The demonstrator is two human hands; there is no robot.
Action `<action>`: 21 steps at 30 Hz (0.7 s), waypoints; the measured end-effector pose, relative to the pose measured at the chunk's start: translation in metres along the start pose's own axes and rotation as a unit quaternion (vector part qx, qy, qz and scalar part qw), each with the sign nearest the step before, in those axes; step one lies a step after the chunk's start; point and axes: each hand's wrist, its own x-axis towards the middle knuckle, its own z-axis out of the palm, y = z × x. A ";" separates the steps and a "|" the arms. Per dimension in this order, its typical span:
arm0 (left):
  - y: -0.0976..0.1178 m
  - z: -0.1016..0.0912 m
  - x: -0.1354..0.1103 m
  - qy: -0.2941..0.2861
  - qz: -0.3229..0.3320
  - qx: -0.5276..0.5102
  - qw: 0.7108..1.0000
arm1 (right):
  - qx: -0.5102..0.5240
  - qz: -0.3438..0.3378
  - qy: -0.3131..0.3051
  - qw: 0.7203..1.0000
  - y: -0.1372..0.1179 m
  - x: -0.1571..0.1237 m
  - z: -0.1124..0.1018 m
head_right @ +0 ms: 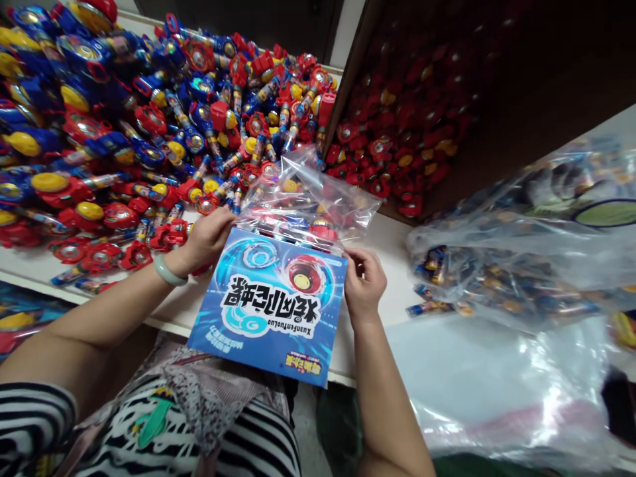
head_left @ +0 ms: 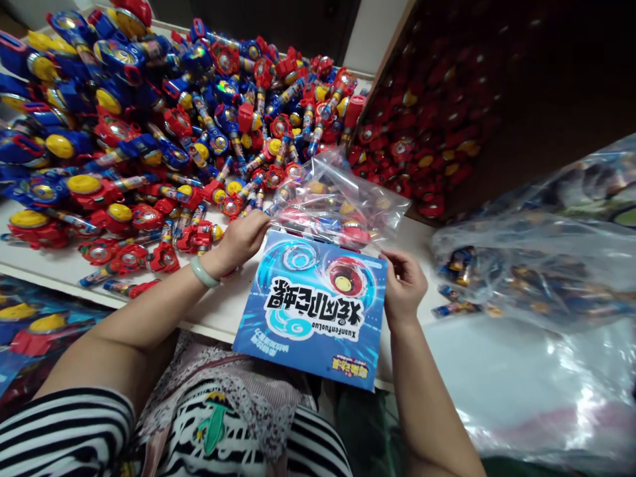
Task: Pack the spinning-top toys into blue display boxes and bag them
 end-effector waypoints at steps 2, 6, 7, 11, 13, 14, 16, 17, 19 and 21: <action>0.007 -0.002 -0.001 0.000 -0.060 -0.050 0.997 | -0.049 -0.015 -0.008 0.999 -0.008 -0.001 -0.004; 0.017 -0.002 0.009 -0.019 -0.290 -0.292 0.911 | 0.000 0.073 -0.068 0.995 -0.015 0.008 -0.007; 0.019 -0.003 0.012 -0.031 -0.334 -0.356 0.872 | 0.042 0.116 -0.090 0.988 -0.015 0.013 -0.008; 0.027 -0.016 0.023 -0.082 -0.375 -0.465 0.797 | 0.195 0.279 -0.207 0.917 -0.016 0.035 -0.016; 0.031 -0.022 0.024 -0.099 -0.358 -0.453 0.810 | 0.211 0.295 -0.246 0.899 -0.016 0.042 -0.021; 0.032 -0.024 0.024 -0.102 -0.349 -0.444 0.819 | 0.205 0.285 -0.256 0.901 -0.017 0.044 -0.024; 0.032 -0.024 0.022 -0.109 -0.337 -0.437 0.827 | 0.185 0.251 -0.263 0.913 -0.020 0.045 -0.027; 0.031 -0.023 0.021 -0.111 -0.333 -0.439 0.827 | 0.175 0.237 -0.266 0.918 -0.021 0.044 -0.027; 0.030 -0.020 0.016 -0.105 -0.326 -0.446 0.827 | 0.152 0.207 -0.270 0.928 -0.026 0.039 -0.027; 0.030 -0.017 0.009 -0.085 -0.311 -0.444 0.836 | 0.099 0.155 -0.250 0.951 -0.030 0.031 -0.025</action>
